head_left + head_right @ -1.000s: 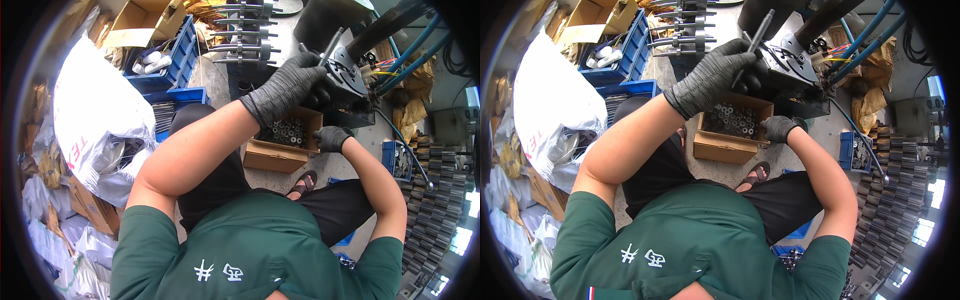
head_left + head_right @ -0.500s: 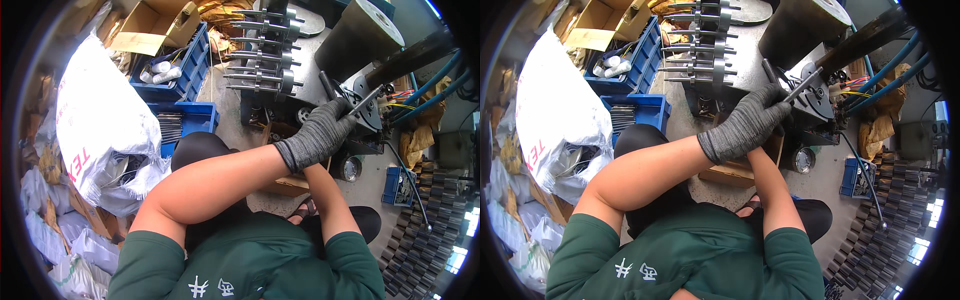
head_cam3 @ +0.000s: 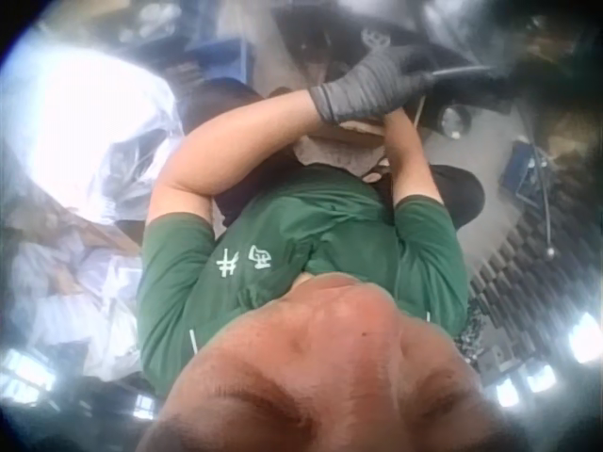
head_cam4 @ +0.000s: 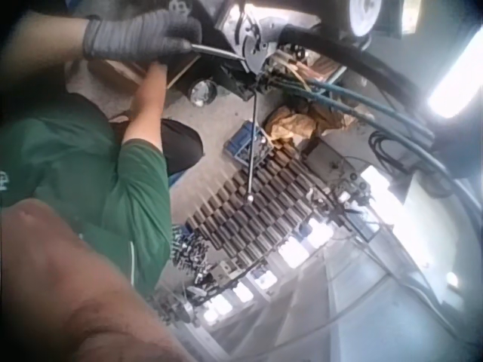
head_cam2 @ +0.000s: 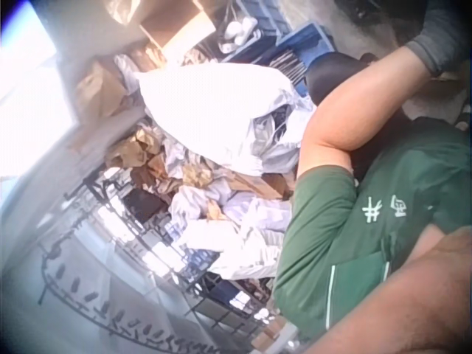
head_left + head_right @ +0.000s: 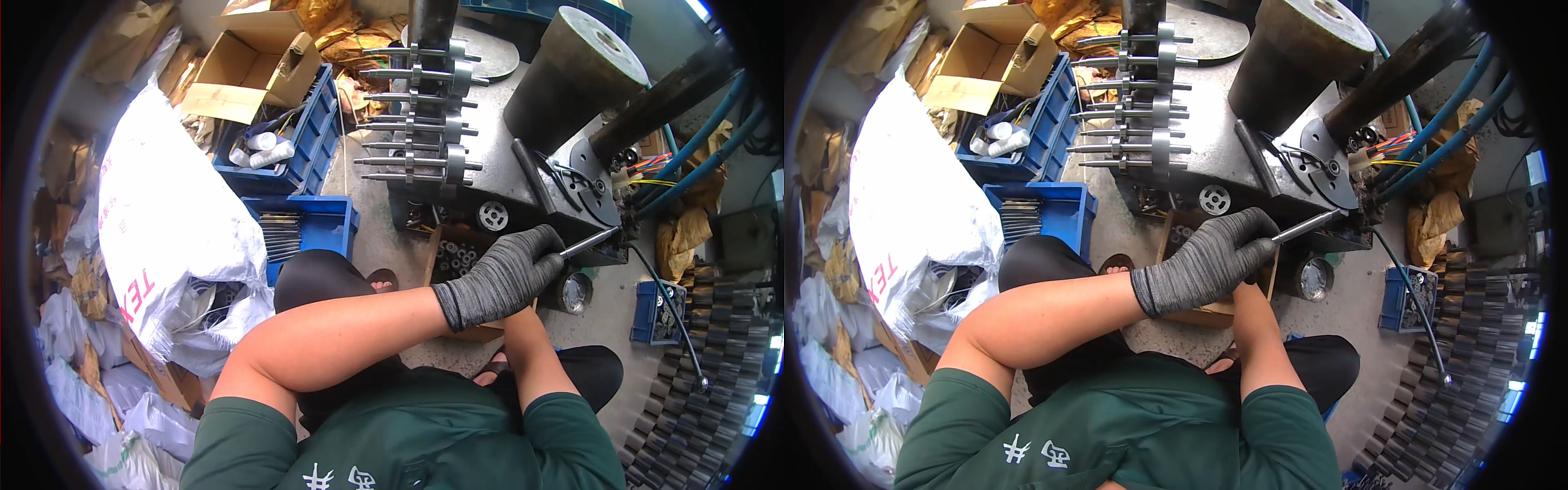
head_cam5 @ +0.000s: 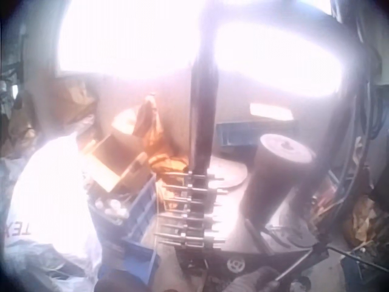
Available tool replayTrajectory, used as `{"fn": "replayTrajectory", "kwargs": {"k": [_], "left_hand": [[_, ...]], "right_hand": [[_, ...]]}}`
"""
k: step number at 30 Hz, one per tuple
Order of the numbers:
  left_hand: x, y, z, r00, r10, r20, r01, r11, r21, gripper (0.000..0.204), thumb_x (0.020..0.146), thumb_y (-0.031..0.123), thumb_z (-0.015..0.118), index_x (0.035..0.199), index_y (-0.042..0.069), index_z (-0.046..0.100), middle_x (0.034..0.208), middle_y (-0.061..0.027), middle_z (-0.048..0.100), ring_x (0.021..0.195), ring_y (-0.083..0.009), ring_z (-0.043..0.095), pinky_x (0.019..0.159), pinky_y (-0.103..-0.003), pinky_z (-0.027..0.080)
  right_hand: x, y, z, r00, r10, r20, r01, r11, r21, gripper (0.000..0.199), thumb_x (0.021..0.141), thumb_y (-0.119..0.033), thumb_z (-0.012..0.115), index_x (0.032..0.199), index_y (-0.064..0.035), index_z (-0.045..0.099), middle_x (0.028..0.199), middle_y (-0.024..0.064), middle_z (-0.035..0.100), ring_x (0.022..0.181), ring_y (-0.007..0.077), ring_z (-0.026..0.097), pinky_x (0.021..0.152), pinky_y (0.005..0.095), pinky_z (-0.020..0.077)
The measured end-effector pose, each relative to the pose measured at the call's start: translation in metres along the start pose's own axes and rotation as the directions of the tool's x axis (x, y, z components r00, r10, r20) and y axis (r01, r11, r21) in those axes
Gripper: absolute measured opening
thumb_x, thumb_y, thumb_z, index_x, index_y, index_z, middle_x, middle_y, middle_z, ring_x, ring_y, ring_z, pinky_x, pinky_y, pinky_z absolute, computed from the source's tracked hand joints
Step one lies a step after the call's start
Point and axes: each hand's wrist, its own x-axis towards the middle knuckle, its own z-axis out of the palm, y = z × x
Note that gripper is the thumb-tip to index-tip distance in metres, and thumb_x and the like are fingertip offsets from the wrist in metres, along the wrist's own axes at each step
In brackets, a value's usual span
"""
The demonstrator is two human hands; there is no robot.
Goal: Assembling metal components by sliding rings onto a rod and using a press machine.
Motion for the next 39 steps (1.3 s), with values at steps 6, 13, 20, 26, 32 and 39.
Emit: {"fn": "replayTrajectory", "kwargs": {"k": [6,13,20,26,32,39], "left_hand": [[0.005,0.015,-0.004,0.953,-0.292,0.077,0.301,0.887,-0.35,0.032,0.087,-0.002,0.06,0.119,0.002,0.06,0.095,-0.0105,0.068,0.089,-0.0146,0.067,0.076,-0.029,0.057],[0.014,0.008,-0.001,0.95,-0.308,0.057,0.239,0.596,-0.767,0.044,0.084,-0.009,0.055,0.126,0.002,0.05,0.108,-0.0168,0.064,0.097,-0.0282,0.07,0.082,-0.039,0.063],[-0.005,0.004,-0.004,0.96,-0.224,0.168,0.279,0.806,-0.522,0.056,0.09,-0.002,0.053,0.142,0.004,0.035,0.12,-0.0185,0.061,0.099,-0.0269,0.071,0.069,-0.036,0.065],[-0.021,-0.003,0.018,0.894,-0.284,0.346,0.416,0.813,-0.407,0.046,0.091,0.007,0.061,0.136,0.005,0.047,0.109,-0.0107,0.065,0.094,-0.0202,0.071,0.072,-0.035,0.064],[-0.028,-0.023,0.028,0.799,-0.455,0.393,0.552,0.814,-0.179,0.042,0.094,0.014,0.056,0.135,0.003,0.05,0.107,-0.0105,0.067,0.096,-0.0218,0.071,0.075,-0.039,0.064],[-0.024,-0.031,0.028,0.803,-0.486,0.344,0.562,0.81,-0.169,0.034,0.095,0.007,0.055,0.129,0.002,0.053,0.102,-0.0108,0.066,0.088,-0.0198,0.07,0.067,-0.035,0.063]], "right_hand": [[0.018,-0.007,-0.036,0.997,-0.045,-0.058,0.047,0.998,0.035,0.036,0.094,-0.02,0.061,0.128,-0.0104,0.065,0.129,0.008,0.067,0.121,0.0251,0.063,0.106,0.0379,0.0485],[0.012,-0.002,-0.091,0.986,-0.055,-0.157,0.066,0.996,0.065,0.031,0.094,-0.019,0.061,0.124,-0.0105,0.068,0.127,0.0068,0.068,0.12,0.0235,0.064,0.105,0.0364,0.0488],[-0.037,-0.054,-0.207,0.939,0.344,-0.013,-0.131,0.391,0.911,0.032,0.092,-0.008,0.065,0.124,-0.0084,0.066,0.119,0.0061,0.07,0.112,0.0205,0.067,0.099,0.0331,0.0528],[-0.06,-0.065,-0.207,0.626,0.767,-0.139,0.183,0.029,0.983,0.036,0.089,0.002,0.068,0.123,-0.001,0.059,0.11,0.0118,0.069,0.103,0.0265,0.07,0.091,0.0395,0.0608],[-0.061,-0.059,-0.205,0.489,0.857,-0.164,0.591,-0.187,0.784,0.04,0.087,0.014,0.057,0.125,0.0015,0.057,0.12,0.0231,0.067,0.111,0.0364,0.068,0.094,0.0476,0.0608],[-0.066,-0.069,-0.209,0.476,0.85,-0.226,0.613,-0.136,0.778,0.047,0.083,0.016,0.053,0.128,0.0053,0.057,0.129,0.0257,0.062,0.119,0.0409,0.064,0.102,0.0496,0.0564]]}}
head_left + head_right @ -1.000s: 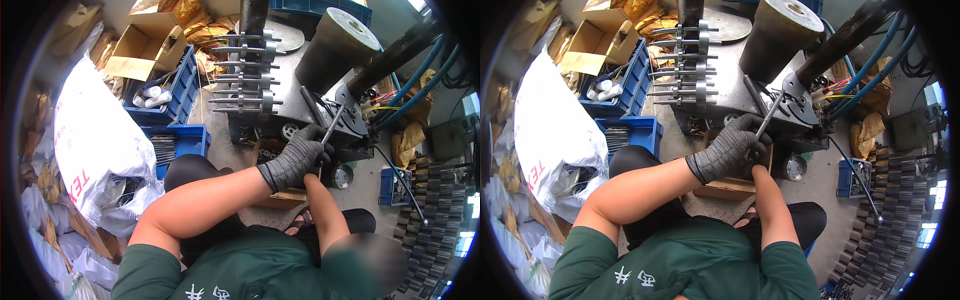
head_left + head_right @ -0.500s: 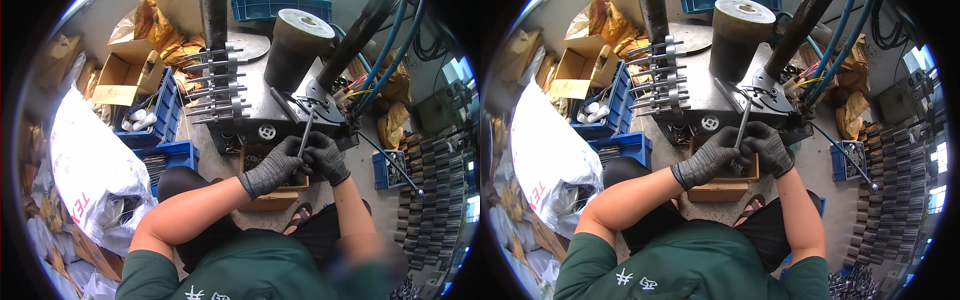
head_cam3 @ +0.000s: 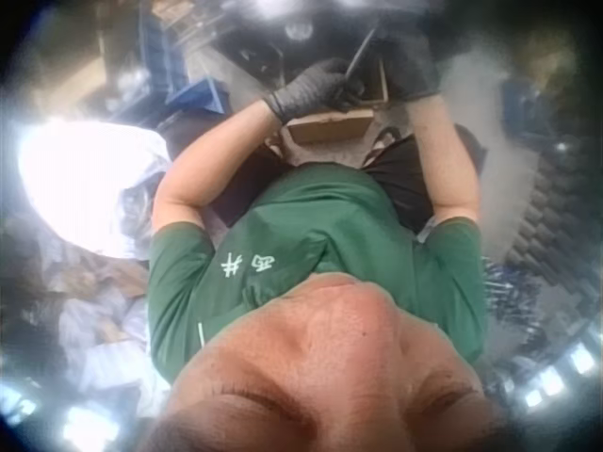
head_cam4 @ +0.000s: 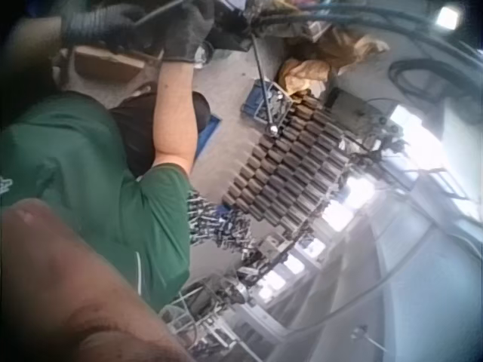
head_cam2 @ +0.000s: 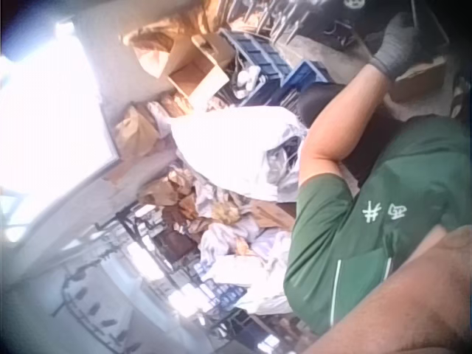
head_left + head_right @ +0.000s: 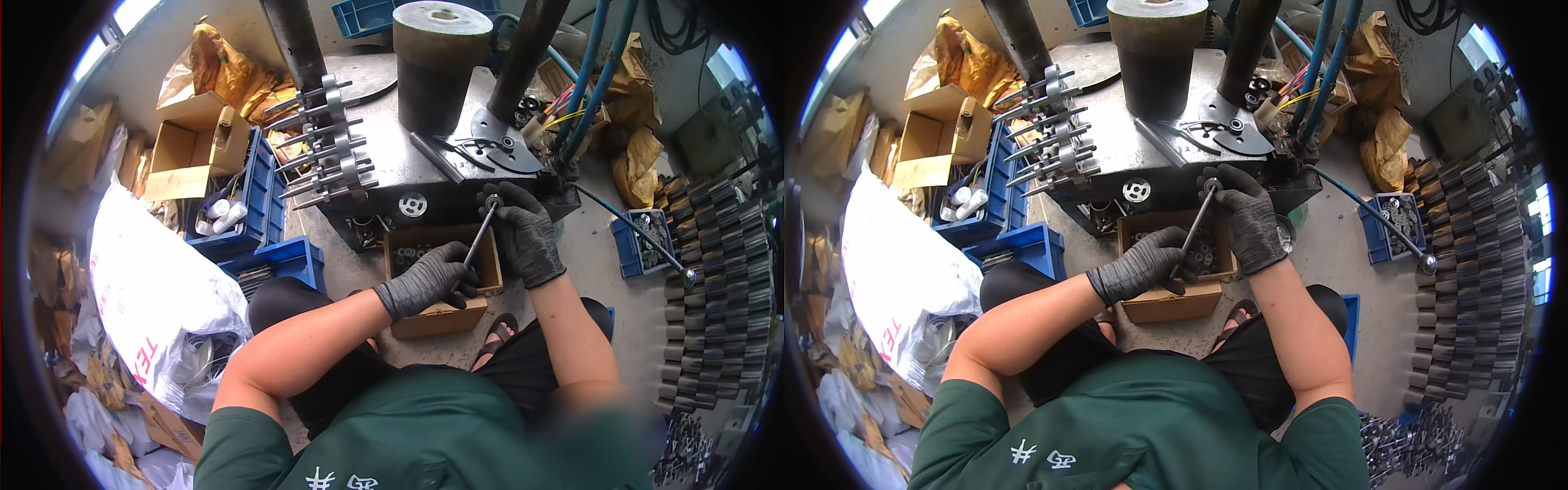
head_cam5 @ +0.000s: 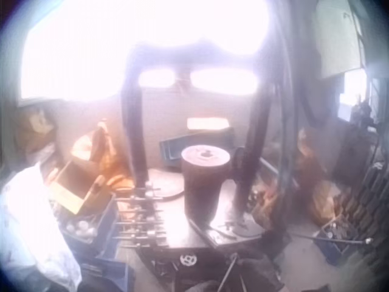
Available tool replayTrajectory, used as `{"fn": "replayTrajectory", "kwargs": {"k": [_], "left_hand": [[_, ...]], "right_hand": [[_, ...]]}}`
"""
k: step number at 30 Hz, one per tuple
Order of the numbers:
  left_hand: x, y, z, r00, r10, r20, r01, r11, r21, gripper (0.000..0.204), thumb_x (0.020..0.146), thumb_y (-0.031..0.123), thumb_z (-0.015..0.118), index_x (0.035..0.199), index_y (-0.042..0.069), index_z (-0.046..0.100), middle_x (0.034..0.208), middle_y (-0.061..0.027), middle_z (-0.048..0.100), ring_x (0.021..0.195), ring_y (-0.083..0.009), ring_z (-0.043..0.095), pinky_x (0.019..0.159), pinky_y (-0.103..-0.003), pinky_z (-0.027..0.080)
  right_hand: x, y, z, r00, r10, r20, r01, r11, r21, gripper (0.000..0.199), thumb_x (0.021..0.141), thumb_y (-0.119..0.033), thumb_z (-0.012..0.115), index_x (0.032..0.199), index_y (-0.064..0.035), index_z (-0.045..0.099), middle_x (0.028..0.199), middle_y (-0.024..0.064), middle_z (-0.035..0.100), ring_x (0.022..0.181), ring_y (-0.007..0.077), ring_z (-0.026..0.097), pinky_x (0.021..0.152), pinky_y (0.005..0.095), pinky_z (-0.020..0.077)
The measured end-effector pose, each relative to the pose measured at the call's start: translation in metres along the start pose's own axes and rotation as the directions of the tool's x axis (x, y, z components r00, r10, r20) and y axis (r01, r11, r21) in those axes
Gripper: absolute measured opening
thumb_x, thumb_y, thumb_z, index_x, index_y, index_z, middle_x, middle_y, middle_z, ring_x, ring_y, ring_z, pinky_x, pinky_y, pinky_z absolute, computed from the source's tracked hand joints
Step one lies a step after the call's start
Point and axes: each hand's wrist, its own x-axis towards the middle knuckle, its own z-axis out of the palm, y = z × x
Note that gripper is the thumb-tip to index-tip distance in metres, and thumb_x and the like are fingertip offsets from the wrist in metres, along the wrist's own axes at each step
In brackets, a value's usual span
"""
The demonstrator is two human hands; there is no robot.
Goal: Assembling metal components by sliding rings onto a rod and using a press machine.
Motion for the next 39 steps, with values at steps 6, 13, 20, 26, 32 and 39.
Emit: {"fn": "replayTrajectory", "kwargs": {"k": [6,13,20,26,32,39], "left_hand": [[0.004,-0.006,-0.004,1.0,0.0,0.023,0.0,1.0,0.011,0.037,0.097,0.014,0.057,0.132,0.005,0.053,0.108,-0.0105,0.068,0.097,-0.0207,0.071,0.077,-0.038,0.065],[0.003,0.0,-0.007,0.998,0.055,0.02,-0.055,0.998,0.004,0.031,0.094,0.007,0.055,0.125,0.004,0.052,0.101,-0.0102,0.066,0.088,-0.0196,0.07,0.071,-0.038,0.063],[0.008,-0.005,-0.007,0.993,0.114,-0.001,-0.114,0.992,-0.049,0.035,0.096,0.011,0.055,0.13,0.002,0.051,0.099,-0.0106,0.066,0.087,-0.02,0.07,0.073,-0.036,0.063],[0.011,-0.008,-0.015,0.958,0.287,0.004,-0.285,0.947,0.148,0.035,0.1,0.017,0.057,0.129,-0.001,0.053,0.1,-0.0093,0.065,0.089,-0.0168,0.068,0.081,-0.032,0.061],[0.003,0.001,-0.015,0.968,0.25,0.003,-0.249,0.964,0.09,0.037,0.101,0.02,0.057,0.132,-0.001,0.052,0.108,-0.0105,0.065,0.095,-0.0174,0.068,0.085,-0.033,0.06],[-0.003,-0.001,-0.02,0.949,0.316,-0.016,-0.315,0.947,0.066,0.039,0.1,0.02,0.058,0.133,0.0,0.052,0.111,-0.0103,0.065,0.094,-0.0166,0.068,0.082,-0.032,0.059]], "right_hand": [[-0.001,0.001,-0.011,0.978,-0.141,0.156,0.171,0.965,-0.199,0.034,0.086,0.006,0.061,0.119,0.0014,0.065,0.125,0.022,0.067,0.111,0.0299,0.067,0.099,0.0415,0.0558],[-0.007,-0.006,0.008,0.998,-0.065,-0.005,0.063,0.984,-0.169,0.027,0.095,-0.012,0.065,0.12,-0.0015,0.065,0.11,0.0162,0.072,0.101,0.0262,0.069,0.096,0.0401,0.0556],[-0.016,-0.001,0.013,0.99,0.06,0.125,-0.033,0.978,-0.207,0.039,0.097,-0.022,0.067,0.128,0.0001,0.061,0.104,0.0162,0.071,0.096,0.027,0.07,0.09,0.0417,0.057],[-0.024,0.001,0.03,0.999,0.009,0.038,0.003,0.952,-0.306,0.033,0.1,-0.019,0.065,0.128,-0.0021,0.062,0.097,0.01,0.071,0.091,0.0178,0.069,0.083,0.0336,0.0595],[-0.026,0.02,0.031,0.991,-0.012,0.133,0.051,0.956,-0.288,0.031,0.104,-0.026,0.06,0.126,-0.0045,0.06,0.103,0.0091,0.07,0.093,0.0154,0.068,0.085,0.0296,0.0569],[-0.029,0.033,0.042,0.988,-0.026,0.155,0.062,0.97,-0.235,0.031,0.105,-0.026,0.057,0.129,-0.0051,0.057,0.113,0.0101,0.07,0.1,0.0147,0.066,0.088,0.0277,0.0551]]}}
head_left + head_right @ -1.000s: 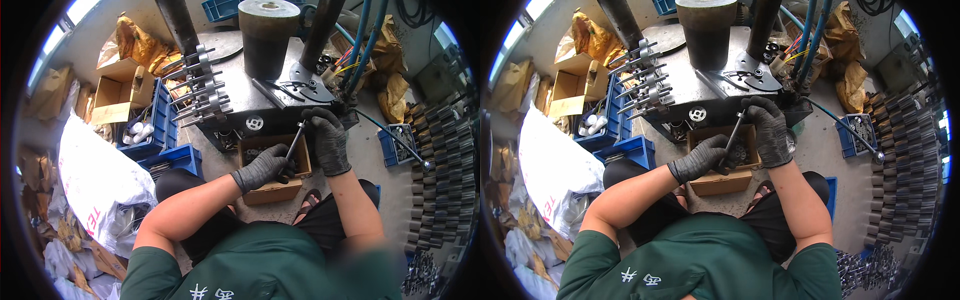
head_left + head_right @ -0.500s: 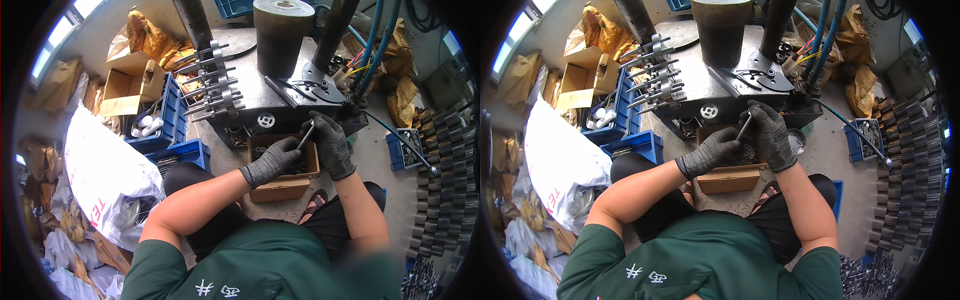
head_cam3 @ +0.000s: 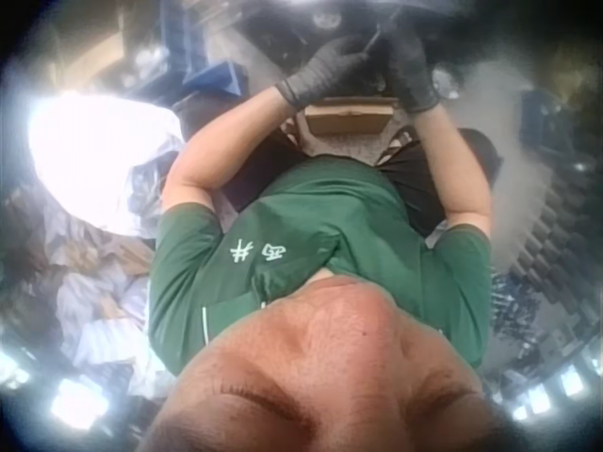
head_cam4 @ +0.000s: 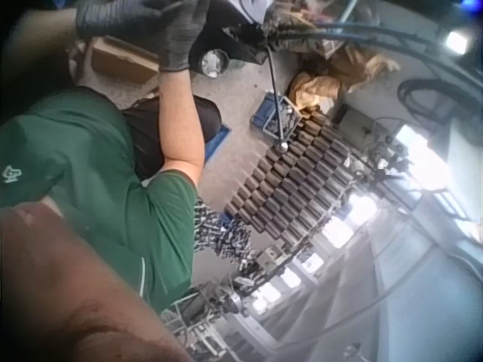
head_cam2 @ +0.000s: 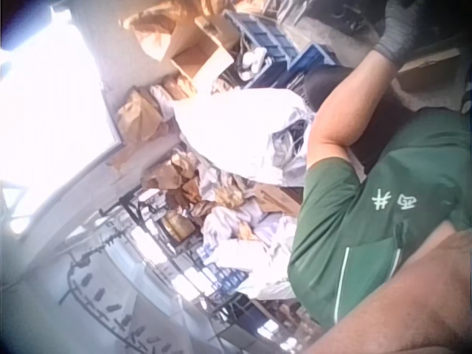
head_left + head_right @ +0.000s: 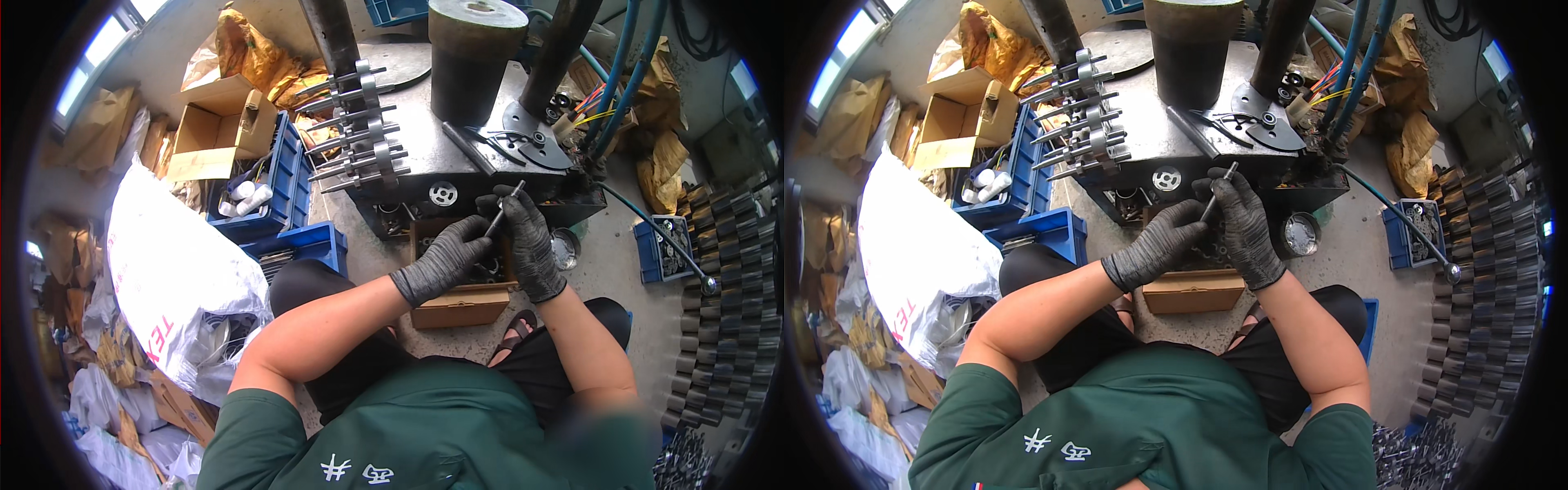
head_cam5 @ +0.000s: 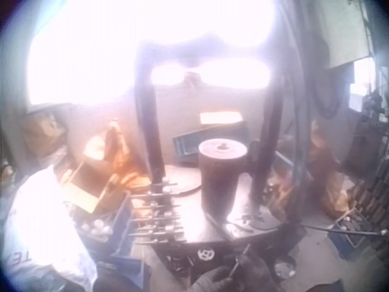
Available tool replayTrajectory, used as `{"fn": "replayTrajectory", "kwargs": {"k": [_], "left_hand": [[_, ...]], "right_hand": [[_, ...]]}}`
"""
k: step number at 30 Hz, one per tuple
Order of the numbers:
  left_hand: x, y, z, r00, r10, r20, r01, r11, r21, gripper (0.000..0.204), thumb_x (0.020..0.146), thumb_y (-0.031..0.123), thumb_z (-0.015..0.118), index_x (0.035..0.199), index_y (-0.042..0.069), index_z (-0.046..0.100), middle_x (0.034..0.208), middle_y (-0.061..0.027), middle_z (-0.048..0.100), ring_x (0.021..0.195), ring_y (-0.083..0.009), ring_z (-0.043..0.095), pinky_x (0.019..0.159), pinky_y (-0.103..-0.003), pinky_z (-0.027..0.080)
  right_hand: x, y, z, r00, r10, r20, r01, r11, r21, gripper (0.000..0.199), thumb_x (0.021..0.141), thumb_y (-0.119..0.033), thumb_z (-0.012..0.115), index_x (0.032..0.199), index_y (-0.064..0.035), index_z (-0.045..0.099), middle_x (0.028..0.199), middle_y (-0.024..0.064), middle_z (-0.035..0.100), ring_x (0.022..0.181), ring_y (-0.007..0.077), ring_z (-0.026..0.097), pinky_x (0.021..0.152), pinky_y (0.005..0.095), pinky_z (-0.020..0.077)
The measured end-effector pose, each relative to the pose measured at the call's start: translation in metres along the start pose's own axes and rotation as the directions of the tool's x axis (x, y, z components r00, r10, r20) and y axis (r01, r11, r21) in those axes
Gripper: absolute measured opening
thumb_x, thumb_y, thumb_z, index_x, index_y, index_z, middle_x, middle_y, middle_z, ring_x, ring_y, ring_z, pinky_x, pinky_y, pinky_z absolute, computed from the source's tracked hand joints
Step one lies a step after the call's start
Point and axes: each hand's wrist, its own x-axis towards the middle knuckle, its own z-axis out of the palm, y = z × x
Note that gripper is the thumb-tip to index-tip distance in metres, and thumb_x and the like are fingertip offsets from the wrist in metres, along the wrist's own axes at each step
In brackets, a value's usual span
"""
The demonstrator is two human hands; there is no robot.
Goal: Assembling metal components by sliding rings onto a rod and using a press machine.
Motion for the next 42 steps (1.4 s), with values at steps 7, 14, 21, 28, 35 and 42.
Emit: {"fn": "replayTrajectory", "kwargs": {"k": [7,14,21,28,35,42], "left_hand": [[-0.006,0.004,-0.005,0.985,0.105,-0.138,-0.089,0.989,0.121,0.04,0.102,0.019,0.057,0.136,-0.001,0.052,0.113,-0.0106,0.064,0.101,-0.0155,0.063,0.09,-0.032,0.055],[-0.013,-0.008,-0.003,0.959,0.183,-0.216,-0.146,0.973,0.176,0.034,0.102,0.015,0.057,0.133,0.001,0.056,0.116,-0.0089,0.065,0.107,-0.0155,0.061,0.095,-0.031,0.051],[-0.014,0.044,-0.02,0.79,0.546,-0.278,-0.504,0.837,0.211,0.024,0.104,0.013,0.056,0.124,0.001,0.058,0.103,-0.009,0.069,0.093,-0.0175,0.067,0.085,-0.031,0.055],[-0.022,0.073,-0.035,0.765,0.443,-0.467,-0.526,0.849,-0.054,0.023,0.105,0.016,0.053,0.125,0.004,0.057,0.097,-0.0085,0.067,0.084,-0.0168,0.069,0.07,-0.028,0.059],[-0.018,0.065,-0.039,0.795,0.408,-0.45,-0.494,0.865,-0.09,0.024,0.105,0.015,0.053,0.126,0.004,0.057,0.097,-0.0088,0.068,0.085,-0.0171,0.069,0.071,-0.029,0.06],[-0.021,0.065,-0.046,0.801,0.337,-0.495,-0.462,0.873,-0.154,0.025,0.104,0.013,0.052,0.126,0.003,0.057,0.098,-0.0102,0.068,0.086,-0.0196,0.069,0.072,-0.031,0.059]], "right_hand": [[0.008,0.02,0.02,0.999,-0.026,0.024,0.026,0.999,-0.026,0.026,0.107,-0.025,0.053,0.124,-0.0057,0.057,0.107,0.0086,0.069,0.096,0.0126,0.065,0.084,0.0254,0.0546],[0.011,0.049,0.016,0.994,-0.089,0.058,0.09,0.996,-0.01,0.033,0.104,-0.029,0.055,0.125,-0.0035,0.055,0.111,0.0135,0.069,0.096,0.0187,0.068,0.088,0.0318,0.0559],[0.049,0.063,-0.001,0.969,0.027,-0.244,-0.017,0.999,0.042,0.03,0.099,-0.026,0.066,0.119,-0.0036,0.062,0.1,0.0086,0.07,0.09,0.0185,0.068,0.086,0.0307,0.0571],[0.068,0.071,0.025,0.939,0.297,-0.174,-0.282,0.954,0.107,0.031,0.088,-0.01,0.075,0.115,0.0009,0.062,0.102,0.0112,0.07,0.084,0.02,0.069,0.073,0.0339,0.0597],[0.085,0.093,0.021,0.936,0.205,-0.288,-0.227,0.973,-0.046,0.033,0.085,-0.007,0.077,0.114,0.0016,0.064,0.102,0.0112,0.07,0.085,0.0194,0.069,0.076,0.0295,0.0576],[0.076,0.08,0.027,0.948,0.218,-0.231,-0.203,0.975,0.085,0.018,0.089,-0.007,0.072,0.106,0.0005,0.07,0.098,0.0075,0.071,0.083,0.0163,0.068,0.076,0.0297,0.0567]]}}
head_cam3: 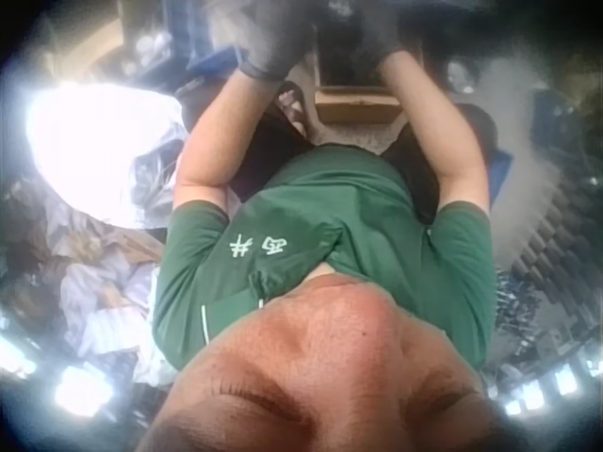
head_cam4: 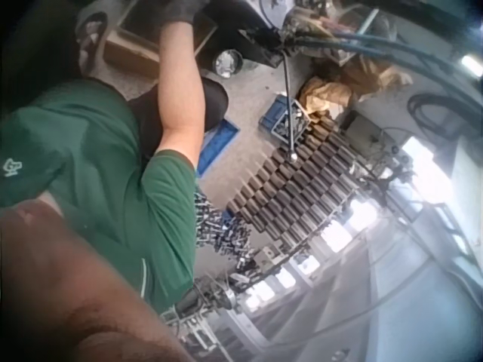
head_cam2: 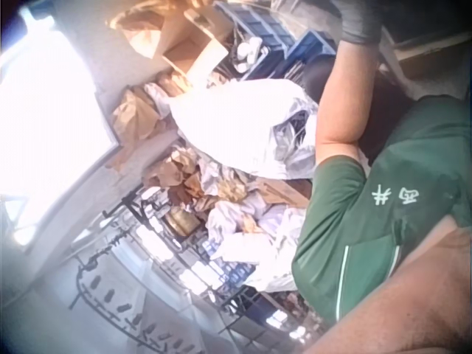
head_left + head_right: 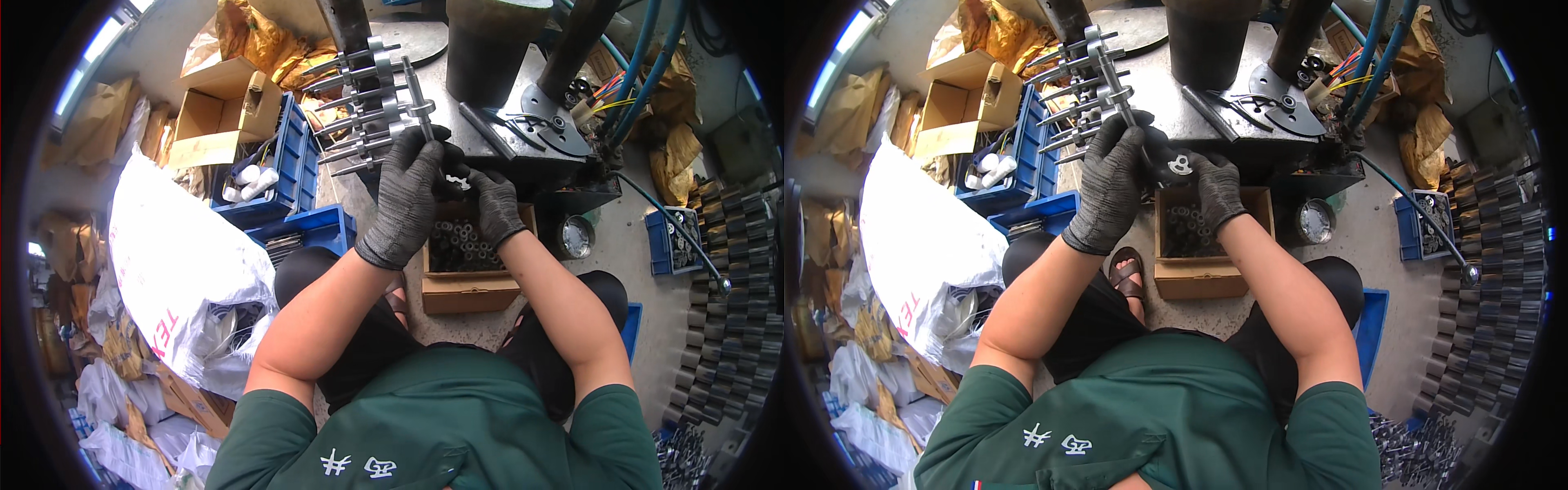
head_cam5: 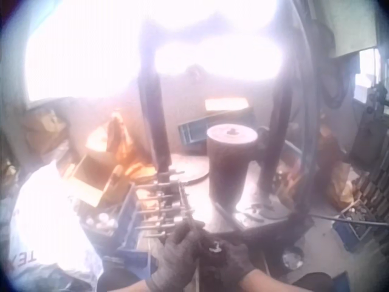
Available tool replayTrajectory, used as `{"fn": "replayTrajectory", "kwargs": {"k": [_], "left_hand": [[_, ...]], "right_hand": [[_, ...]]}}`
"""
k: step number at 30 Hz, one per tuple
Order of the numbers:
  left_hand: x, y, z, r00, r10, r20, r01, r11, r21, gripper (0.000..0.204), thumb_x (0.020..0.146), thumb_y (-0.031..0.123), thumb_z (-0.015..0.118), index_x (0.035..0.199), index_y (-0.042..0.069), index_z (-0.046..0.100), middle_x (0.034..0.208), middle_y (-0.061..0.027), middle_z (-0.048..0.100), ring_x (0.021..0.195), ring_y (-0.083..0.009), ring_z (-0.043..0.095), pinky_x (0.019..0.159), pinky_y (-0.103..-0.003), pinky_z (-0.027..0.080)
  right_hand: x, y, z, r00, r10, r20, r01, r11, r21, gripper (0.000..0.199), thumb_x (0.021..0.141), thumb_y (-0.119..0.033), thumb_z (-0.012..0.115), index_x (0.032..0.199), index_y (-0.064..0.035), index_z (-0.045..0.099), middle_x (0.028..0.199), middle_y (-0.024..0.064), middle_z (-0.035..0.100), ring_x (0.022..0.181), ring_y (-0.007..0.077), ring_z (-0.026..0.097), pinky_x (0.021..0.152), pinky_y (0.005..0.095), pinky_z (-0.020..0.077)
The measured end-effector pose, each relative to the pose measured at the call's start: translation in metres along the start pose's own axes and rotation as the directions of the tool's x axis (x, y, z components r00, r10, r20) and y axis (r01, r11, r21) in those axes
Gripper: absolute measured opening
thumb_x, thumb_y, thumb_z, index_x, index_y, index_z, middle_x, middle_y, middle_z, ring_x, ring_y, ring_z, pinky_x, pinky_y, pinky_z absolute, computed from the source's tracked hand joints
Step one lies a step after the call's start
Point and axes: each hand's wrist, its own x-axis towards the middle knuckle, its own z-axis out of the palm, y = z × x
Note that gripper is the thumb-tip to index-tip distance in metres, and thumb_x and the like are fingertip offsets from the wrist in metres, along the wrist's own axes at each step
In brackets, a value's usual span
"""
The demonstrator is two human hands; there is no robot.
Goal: Assembling metal components by sliding rings onto a rod and using a press machine.
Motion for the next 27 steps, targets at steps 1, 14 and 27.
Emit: {"fn": "replayTrajectory", "kwargs": {"k": [1,14,27], "left_hand": [[0.002,0.001,0.001,0.999,-0.03,-0.017,0.029,0.998,-0.051,0.025,0.104,0.013,0.053,0.126,0.003,0.057,0.098,-0.0104,0.068,0.087,-0.0206,0.07,0.072,-0.032,0.059],[0.001,0.003,0.002,0.997,-0.063,-0.044,0.061,0.997,-0.041,0.025,0.104,0.015,0.053,0.126,0.005,0.057,0.1,-0.0096,0.069,0.09,-0.0218,0.071,0.07,-0.031,0.058],[0.002,-0.006,0.002,0.997,-0.079,0.012,0.079,0.996,-0.045,0.027,0.105,0.015,0.053,0.128,0.003,0.056,0.103,-0.0112,0.068,0.092,-0.0225,0.07,0.071,-0.034,0.062]], "right_hand": [[-0.005,-0.006,0.001,1.0,-0.007,-0.016,0.006,0.999,-0.04,0.017,0.09,-0.008,0.071,0.106,-0.0001,0.07,0.098,0.0067,0.071,0.082,0.016,0.068,0.075,0.0299,0.0567],[0.022,0.009,-0.028,0.984,-0.067,-0.166,0.078,0.995,0.06,0.019,0.089,-0.006,0.071,0.108,-0.0061,0.069,0.096,0.0066,0.069,0.087,0.0187,0.068,0.077,0.0321,0.0574],[0.007,0.001,-0.008,0.965,-0.235,-0.118,0.214,0.962,-0.173,0.026,0.083,-0.001,0.076,0.108,0.0017,0.067,0.093,0.01,0.07,0.08,0.0159,0.069,0.071,0.0275,0.0593]]}}
